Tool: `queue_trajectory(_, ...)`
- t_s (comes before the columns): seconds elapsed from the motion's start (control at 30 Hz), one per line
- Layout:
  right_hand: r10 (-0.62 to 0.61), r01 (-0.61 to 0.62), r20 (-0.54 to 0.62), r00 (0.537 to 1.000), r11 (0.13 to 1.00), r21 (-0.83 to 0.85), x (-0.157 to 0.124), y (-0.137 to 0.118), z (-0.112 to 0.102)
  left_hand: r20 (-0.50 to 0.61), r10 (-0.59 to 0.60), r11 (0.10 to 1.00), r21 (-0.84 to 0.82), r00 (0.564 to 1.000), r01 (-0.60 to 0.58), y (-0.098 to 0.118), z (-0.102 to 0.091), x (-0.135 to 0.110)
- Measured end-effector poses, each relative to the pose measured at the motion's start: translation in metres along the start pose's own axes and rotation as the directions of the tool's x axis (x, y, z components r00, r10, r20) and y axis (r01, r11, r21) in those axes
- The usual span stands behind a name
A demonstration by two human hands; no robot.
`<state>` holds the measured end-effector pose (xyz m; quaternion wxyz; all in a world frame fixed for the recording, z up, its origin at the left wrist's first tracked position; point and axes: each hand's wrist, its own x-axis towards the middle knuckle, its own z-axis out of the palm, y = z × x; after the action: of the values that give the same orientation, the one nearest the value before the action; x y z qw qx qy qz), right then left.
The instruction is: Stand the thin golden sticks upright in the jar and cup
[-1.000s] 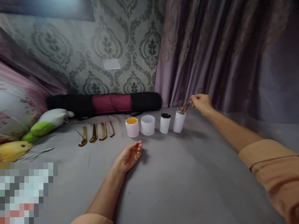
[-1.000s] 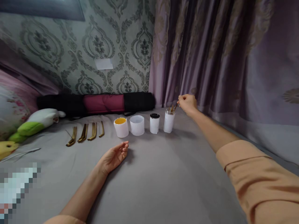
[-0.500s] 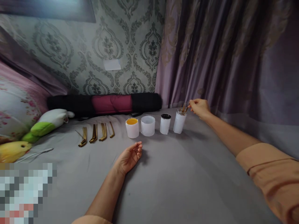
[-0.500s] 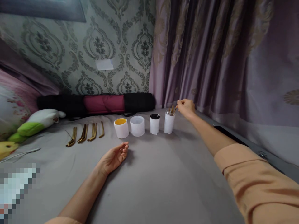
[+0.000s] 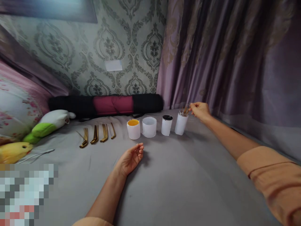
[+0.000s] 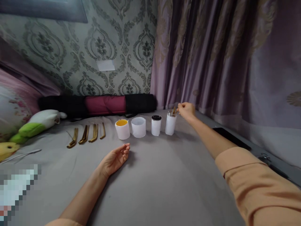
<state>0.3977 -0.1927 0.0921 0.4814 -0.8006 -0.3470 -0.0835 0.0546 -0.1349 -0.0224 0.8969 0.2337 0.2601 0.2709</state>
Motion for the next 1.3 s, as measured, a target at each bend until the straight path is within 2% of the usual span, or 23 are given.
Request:
queue_trajectory(0.33, -0.029, 0.026, -0.046, 0.999, 0.997, -0.074, 0.005, -0.011, -0.007, 0.002, 0.0, 1.0, 0.004, 1.0, 0.0, 0.0, 0.0, 0.0)
queue_trajectory(0.73, 0.125, -0.116, 0.038, 0.991, 0.978, -0.175, -0.013, -0.024, -0.006, 0.022, 0.003, 1.0, -0.005, 1.0, -0.003, 0.0, -0.002, 0.001)
queue_trajectory(0.97, 0.089, -0.079, 0.05, 0.995, 0.982, -0.173, -0.012, -0.026, -0.008, 0.011, 0.001, 1.0, -0.003, 1.0, -0.001, -0.001, -0.001, 0.001)
queue_trajectory(1.3, -0.016, 0.031, 0.122, 0.992, 0.992, -0.119, -0.002, -0.01, -0.003, 0.031, 0.003, 1.0, -0.007, 1.0, -0.003, -0.001, -0.005, 0.003)
